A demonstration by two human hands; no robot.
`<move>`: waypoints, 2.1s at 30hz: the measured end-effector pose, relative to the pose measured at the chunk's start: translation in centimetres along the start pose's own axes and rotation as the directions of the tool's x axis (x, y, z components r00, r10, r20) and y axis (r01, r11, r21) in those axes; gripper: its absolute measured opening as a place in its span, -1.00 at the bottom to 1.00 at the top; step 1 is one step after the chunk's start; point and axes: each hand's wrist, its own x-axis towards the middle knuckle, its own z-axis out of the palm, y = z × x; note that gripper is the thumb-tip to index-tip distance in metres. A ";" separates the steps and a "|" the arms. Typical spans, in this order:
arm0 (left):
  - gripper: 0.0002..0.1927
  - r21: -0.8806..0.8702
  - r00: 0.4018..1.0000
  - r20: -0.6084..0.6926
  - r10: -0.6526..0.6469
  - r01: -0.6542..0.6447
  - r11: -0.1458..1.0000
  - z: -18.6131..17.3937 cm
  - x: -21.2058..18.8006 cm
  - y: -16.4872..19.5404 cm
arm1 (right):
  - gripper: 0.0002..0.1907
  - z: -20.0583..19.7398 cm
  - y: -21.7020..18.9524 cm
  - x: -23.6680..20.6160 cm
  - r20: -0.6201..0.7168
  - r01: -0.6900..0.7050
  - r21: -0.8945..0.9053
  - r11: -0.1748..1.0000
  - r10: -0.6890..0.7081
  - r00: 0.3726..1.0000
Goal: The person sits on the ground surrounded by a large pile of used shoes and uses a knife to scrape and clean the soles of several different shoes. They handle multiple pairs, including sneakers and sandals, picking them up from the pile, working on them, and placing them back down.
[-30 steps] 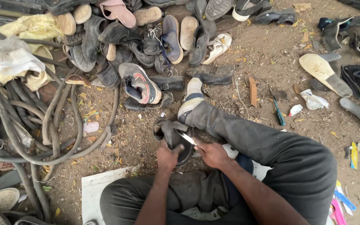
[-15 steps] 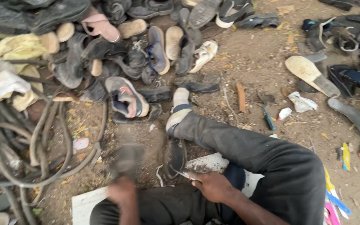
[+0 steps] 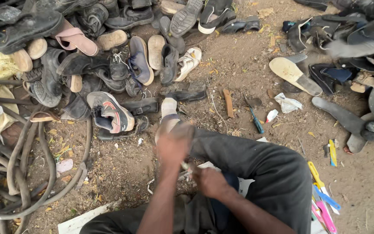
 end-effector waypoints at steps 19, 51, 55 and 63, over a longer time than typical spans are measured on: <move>-0.65 -0.720 0.355 -0.596 -0.720 0.160 0.675 -15.4 -27.5 -25.1 | -0.48 -2.5 -3.2 0.8 -0.160 -0.149 0.246 0.958 0.192 0.968; -0.37 0.823 0.901 0.144 -0.408 0.119 0.555 -10.5 -11.6 -15.8 | -0.50 -1.1 -5.6 0.1 -0.280 -0.043 0.310 0.950 0.134 0.951; -0.62 0.803 0.901 0.162 -0.402 0.116 0.584 -9.9 -9.4 -13.8 | -0.50 -3.7 -8.6 -3.8 -0.284 -0.031 0.296 0.955 0.119 0.951; -0.76 0.806 0.998 0.061 -0.010 -0.044 0.590 -6.4 -7.9 -16.5 | -0.60 -0.9 -8.0 -2.7 -0.011 -0.056 -0.164 0.985 0.055 0.998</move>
